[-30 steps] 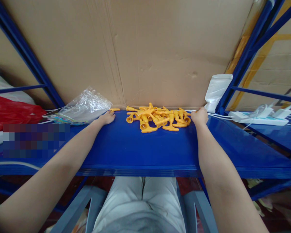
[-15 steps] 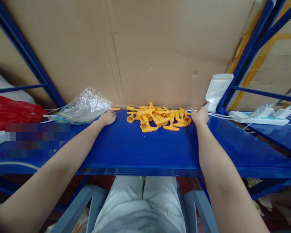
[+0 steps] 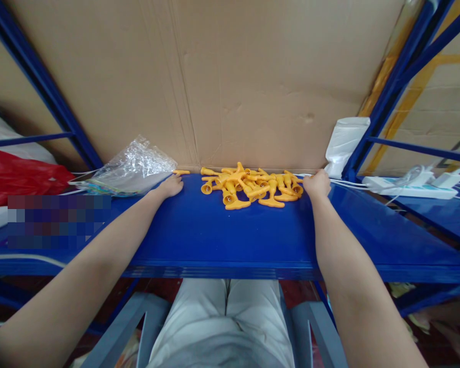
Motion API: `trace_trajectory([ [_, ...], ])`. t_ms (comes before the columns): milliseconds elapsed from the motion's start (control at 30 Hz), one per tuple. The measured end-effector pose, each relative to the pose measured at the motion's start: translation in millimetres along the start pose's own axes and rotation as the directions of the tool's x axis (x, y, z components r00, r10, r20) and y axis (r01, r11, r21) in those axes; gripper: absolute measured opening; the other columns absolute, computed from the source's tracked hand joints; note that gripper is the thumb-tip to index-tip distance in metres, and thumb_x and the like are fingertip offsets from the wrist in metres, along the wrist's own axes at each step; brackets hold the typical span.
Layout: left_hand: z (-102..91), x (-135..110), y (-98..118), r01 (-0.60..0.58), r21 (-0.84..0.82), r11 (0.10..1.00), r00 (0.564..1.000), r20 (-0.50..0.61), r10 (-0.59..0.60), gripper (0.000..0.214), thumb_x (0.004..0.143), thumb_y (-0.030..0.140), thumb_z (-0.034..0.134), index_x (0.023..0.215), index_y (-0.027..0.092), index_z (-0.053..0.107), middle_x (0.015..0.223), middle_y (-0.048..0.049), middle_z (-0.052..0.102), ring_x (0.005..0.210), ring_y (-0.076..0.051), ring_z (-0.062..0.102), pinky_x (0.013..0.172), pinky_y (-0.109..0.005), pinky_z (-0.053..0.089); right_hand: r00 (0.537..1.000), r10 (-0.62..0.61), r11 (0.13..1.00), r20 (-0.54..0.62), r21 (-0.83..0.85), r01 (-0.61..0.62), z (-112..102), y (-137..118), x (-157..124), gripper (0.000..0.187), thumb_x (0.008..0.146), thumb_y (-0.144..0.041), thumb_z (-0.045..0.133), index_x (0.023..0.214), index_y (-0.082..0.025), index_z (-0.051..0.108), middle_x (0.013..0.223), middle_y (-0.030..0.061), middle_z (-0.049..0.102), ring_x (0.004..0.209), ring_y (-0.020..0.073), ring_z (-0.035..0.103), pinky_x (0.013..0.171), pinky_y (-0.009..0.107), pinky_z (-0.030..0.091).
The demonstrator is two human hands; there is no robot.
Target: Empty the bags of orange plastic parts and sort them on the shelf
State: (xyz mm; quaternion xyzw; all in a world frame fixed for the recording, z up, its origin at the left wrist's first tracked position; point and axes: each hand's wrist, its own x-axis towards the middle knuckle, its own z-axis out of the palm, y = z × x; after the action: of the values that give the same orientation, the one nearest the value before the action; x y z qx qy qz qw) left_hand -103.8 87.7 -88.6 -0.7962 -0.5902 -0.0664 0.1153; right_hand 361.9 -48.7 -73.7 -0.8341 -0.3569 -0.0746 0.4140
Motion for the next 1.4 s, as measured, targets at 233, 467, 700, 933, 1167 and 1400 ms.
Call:
trace_trajectory([
  [233,-14.2,-15.0,12.4,0.174,0.002,0.985,0.980,0.099,-0.174,0.058,0.097,0.026,0.026,0.144,0.016,0.058,0.164,-0.0105,0.038,0.154,-0.033,0.029,0.117,-0.055,0.037,1.000,0.006,1.000,-0.009,0.031,-0.006,-1.2,-1.7,-0.4,0.040,0.078,-0.017,0.063,0.118,-0.014,0.063,0.119,0.0220,0.066,0.119,0.0366,0.063,0.098,0.051,0.051],
  [467,-19.8,-22.5,21.2,0.124,0.021,0.992,0.984,0.127,-0.126,0.061,0.098,0.024,0.021,0.148,0.009,0.053,0.165,-0.0131,0.036,0.155,-0.030,0.028,0.124,-0.051,0.028,1.000,0.000,1.000,-0.014,0.014,0.000,-0.3,-1.6,-1.2,0.040,0.079,-0.018,0.063,0.119,-0.014,0.063,0.118,0.0212,0.066,0.119,0.0354,0.063,0.098,0.049,0.051],
  [700,-21.1,-24.4,19.4,0.219,-0.058,0.974,0.970,0.122,-0.211,0.063,0.097,0.026,0.020,0.150,0.016,0.052,0.167,-0.0097,0.033,0.155,-0.036,0.024,0.119,-0.066,0.029,1.000,0.009,1.000,0.002,-0.002,-0.009,-2.1,-3.1,-3.4,0.042,0.079,-0.017,0.063,0.121,-0.013,0.063,0.120,0.0211,0.066,0.119,0.0344,0.063,0.098,0.048,0.051],
  [933,-22.0,-24.4,11.6,0.257,-0.062,0.965,0.962,0.113,-0.249,0.060,0.095,0.025,0.025,0.145,0.016,0.058,0.164,-0.0123,0.038,0.145,-0.039,0.043,0.113,-0.062,0.040,0.999,0.029,1.000,0.021,0.011,-0.030,-6.7,-7.5,-7.6,0.045,0.081,-0.016,0.063,0.125,-0.012,0.062,0.127,0.0212,0.065,0.125,0.0343,0.061,0.103,0.048,0.049],
  [1167,-23.3,-23.7,12.2,0.223,-0.029,0.974,0.967,0.132,-0.218,0.061,0.094,0.025,0.027,0.146,0.012,0.056,0.164,-0.0125,0.039,0.143,-0.036,0.046,0.116,-0.054,0.041,1.000,0.018,1.000,0.009,0.024,-0.018,-7.7,-7.4,-7.4,0.042,0.079,-0.016,0.063,0.121,-0.013,0.063,0.123,0.0209,0.067,0.121,0.0342,0.063,0.101,0.050,0.051],
  [1400,-22.6,-22.2,12.6,0.253,-0.097,0.963,0.961,0.139,-0.239,0.067,0.093,0.027,0.027,0.157,0.014,0.040,0.167,-0.0103,0.033,0.149,-0.035,0.039,0.120,-0.054,0.034,0.999,-0.020,0.999,-0.029,0.027,0.021,-3.3,-2.9,-4.2,0.040,0.077,-0.019,0.061,0.116,-0.014,0.062,0.119,0.0204,0.064,0.117,0.0354,0.061,0.098,0.051,0.050],
])
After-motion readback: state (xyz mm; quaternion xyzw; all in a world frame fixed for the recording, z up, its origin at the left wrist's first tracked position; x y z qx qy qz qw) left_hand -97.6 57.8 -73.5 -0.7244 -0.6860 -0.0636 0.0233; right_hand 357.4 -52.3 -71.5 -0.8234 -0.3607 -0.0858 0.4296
